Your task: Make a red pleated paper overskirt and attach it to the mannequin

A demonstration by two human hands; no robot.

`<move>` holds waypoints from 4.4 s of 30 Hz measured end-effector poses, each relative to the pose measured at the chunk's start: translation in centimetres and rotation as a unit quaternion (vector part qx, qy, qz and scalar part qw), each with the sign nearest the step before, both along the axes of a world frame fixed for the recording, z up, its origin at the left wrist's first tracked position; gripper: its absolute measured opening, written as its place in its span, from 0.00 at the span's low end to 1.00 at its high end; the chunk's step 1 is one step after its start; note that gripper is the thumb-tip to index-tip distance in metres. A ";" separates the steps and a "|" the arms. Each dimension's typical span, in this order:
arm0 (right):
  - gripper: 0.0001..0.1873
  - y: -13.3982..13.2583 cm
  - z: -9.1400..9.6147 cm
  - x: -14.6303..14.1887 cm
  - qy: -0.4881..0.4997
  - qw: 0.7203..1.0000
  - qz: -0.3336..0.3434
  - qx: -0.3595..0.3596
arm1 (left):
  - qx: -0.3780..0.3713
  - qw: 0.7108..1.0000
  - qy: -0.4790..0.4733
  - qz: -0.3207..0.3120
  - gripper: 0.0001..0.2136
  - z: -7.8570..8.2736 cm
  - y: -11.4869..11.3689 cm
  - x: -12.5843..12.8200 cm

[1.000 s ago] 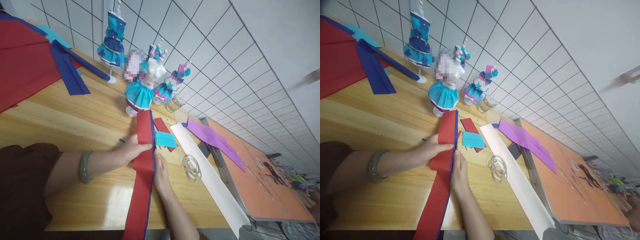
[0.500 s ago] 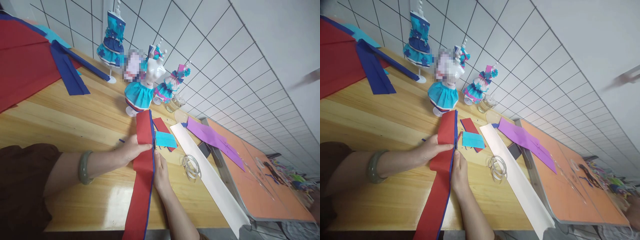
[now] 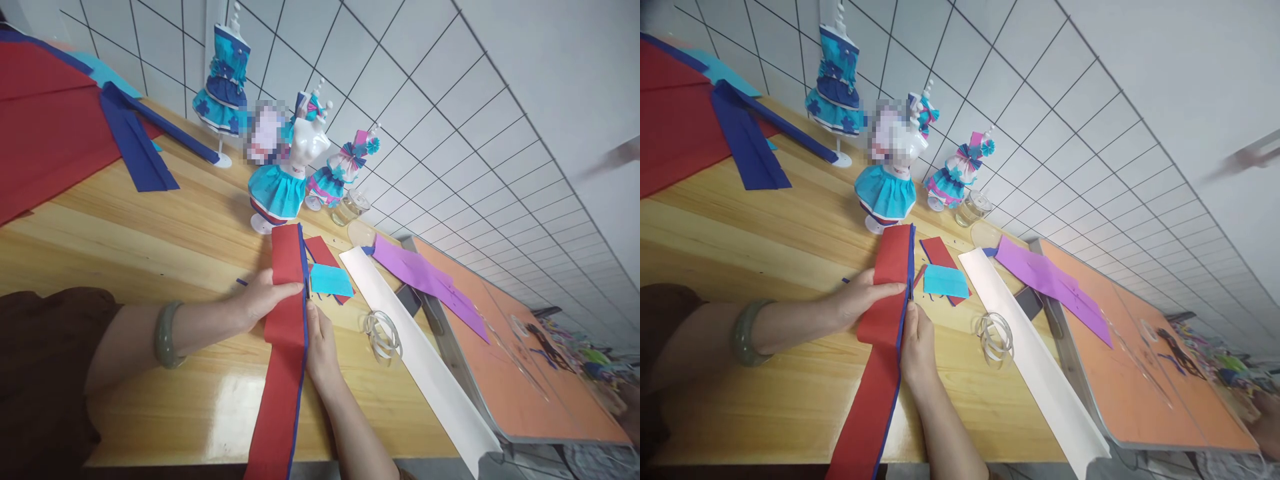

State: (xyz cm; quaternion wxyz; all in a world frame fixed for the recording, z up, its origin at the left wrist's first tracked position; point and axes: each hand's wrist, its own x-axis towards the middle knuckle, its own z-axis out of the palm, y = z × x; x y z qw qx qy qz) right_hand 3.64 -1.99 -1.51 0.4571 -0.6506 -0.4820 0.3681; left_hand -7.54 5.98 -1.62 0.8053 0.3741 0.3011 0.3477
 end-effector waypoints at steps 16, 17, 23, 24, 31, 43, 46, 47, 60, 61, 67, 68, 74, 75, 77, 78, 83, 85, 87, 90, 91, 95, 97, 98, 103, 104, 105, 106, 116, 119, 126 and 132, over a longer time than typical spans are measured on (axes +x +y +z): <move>0.23 -0.1 0.0 -0.3 0.032 0.999 -0.001 0.001 | 0.020 1.000 0.002 0.003 0.15 0.8 -0.3 -0.1; 0.23 -0.1 0.1 -0.3 0.032 0.999 -0.003 0.001 | 0.025 1.000 0.004 0.002 0.15 0.8 -0.3 0.0; 0.23 0.0 0.0 -0.2 0.027 1.000 -0.003 0.003 | 0.035 0.999 0.016 0.007 0.16 0.6 -0.5 0.1; 0.23 0.0 -0.1 -0.1 0.026 1.000 -0.004 0.003 | 0.039 0.999 0.018 0.009 0.16 0.6 -0.5 0.1; 0.23 0.1 -0.5 0.0 0.022 1.000 -0.015 0.003 | 0.056 0.998 0.026 0.004 0.15 0.2 -0.5 0.2; 0.23 0.1 -0.3 -0.1 0.013 1.000 -0.019 -0.001 | 0.067 0.997 0.024 0.003 0.16 0.1 -0.4 0.2; 0.23 0.1 -0.3 -0.1 0.011 1.000 -0.019 -0.004 | 0.063 0.998 0.025 0.001 0.16 0.0 -0.4 0.2; 0.22 0.1 -0.2 -0.1 0.010 1.000 -0.020 -0.005 | 0.061 0.998 0.025 0.000 0.16 0.0 -0.4 0.2; 0.20 0.1 -0.1 -0.1 -0.014 1.000 -0.023 -0.011 | 0.046 0.999 0.017 -0.006 0.14 0.2 -0.4 0.1; 0.20 0.1 -0.1 -0.1 -0.015 1.000 -0.019 -0.011 | 0.037 0.999 0.012 -0.006 0.15 0.2 -0.3 0.1; 0.22 0.0 0.0 -0.3 -0.025 1.000 0.000 -0.015 | 0.005 0.999 -0.034 0.038 0.14 -0.1 0.4 0.2; 0.22 0.0 0.0 -0.3 -0.025 1.000 0.003 -0.015 | 0.006 0.998 -0.042 0.040 0.15 -0.2 0.5 0.2; 0.22 -0.1 -0.1 -0.1 -0.015 1.000 0.012 -0.004 | 0.008 0.998 -0.056 0.031 0.16 -0.1 0.4 0.2; 0.22 -0.1 -0.2 -0.1 -0.012 1.000 0.010 -0.002 | 0.011 0.998 -0.053 0.029 0.15 -0.1 0.4 0.2; 0.23 -0.1 -0.4 -0.1 -0.005 1.000 0.006 0.005 | 0.022 0.998 -0.045 0.026 0.15 -0.1 0.2 0.2; 0.23 -0.1 -0.4 -0.1 -0.001 1.000 0.005 0.009 | 0.030 0.999 -0.039 0.023 0.15 -0.2 0.1 0.2; 0.23 0.0 -0.4 -0.2 0.014 1.000 0.000 0.014 | 0.060 0.998 -0.007 0.014 0.15 -0.2 -0.2 0.2; 0.23 0.1 -0.3 -0.2 0.015 1.000 -0.003 0.009 | 0.058 0.998 -0.010 0.011 0.15 -0.1 -0.3 0.2; 0.22 0.1 -0.2 -0.2 0.015 1.000 -0.005 0.004 | 0.056 0.998 -0.011 0.008 0.15 0.1 -0.4 0.1; 0.22 0.1 -0.1 -0.2 0.010 1.000 -0.006 -0.001 | 0.054 0.999 -0.010 0.003 0.15 0.3 -0.4 0.1; 0.22 0.1 -0.2 -0.2 0.009 1.000 -0.008 -0.001 | 0.054 0.998 -0.009 0.002 0.15 0.3 -0.4 0.1; 0.21 0.0 -0.2 -0.1 0.008 1.000 -0.010 -0.001 | 0.063 0.998 -0.007 0.005 0.15 0.1 -0.3 0.1; 0.21 0.0 -0.3 -0.1 0.009 1.000 -0.011 -0.001 | 0.062 0.998 -0.003 0.004 0.15 -0.1 -0.3 0.2; 0.21 0.0 -0.3 -0.1 0.007 1.000 -0.013 0.000 | 0.061 0.998 -0.002 0.004 0.15 -0.1 -0.3 0.2; 0.21 0.1 -0.4 -0.2 0.000 1.000 -0.024 0.004 | 0.059 0.998 -0.013 0.008 0.15 -0.2 -0.3 0.3; 0.21 0.1 -0.4 -0.2 0.000 1.000 -0.024 0.004 | 0.055 0.998 -0.013 0.007 0.15 -0.2 -0.3 0.3; 0.21 0.1 -0.4 -0.2 -0.001 1.000 -0.025 0.004 | 0.051 0.999 -0.013 0.008 0.14 -0.2 -0.3 0.3; 0.21 0.1 -0.4 -0.2 -0.001 1.000 -0.026 0.004 | 0.048 0.999 -0.014 0.009 0.14 -0.1 -0.3 0.3; 0.23 0.0 -0.1 -0.1 -0.008 1.000 -0.016 -0.003 | 0.004 0.999 -0.050 -0.002 0.16 0.2 0.0 0.1; 0.24 0.0 -0.3 -0.1 -0.011 1.000 -0.009 -0.007 | -0.015 0.999 -0.045 0.017 0.15 0.4 0.3 0.0; 0.22 -0.3 -1.2 -0.2 0.013 0.999 -0.032 -0.015 | 0.022 0.997 -0.058 0.036 0.16 0.0 0.3 0.1; 0.22 -0.1 -0.5 -0.3 0.022 1.000 -0.017 0.008 | 0.032 0.999 -0.020 0.026 0.16 0.1 -0.2 0.1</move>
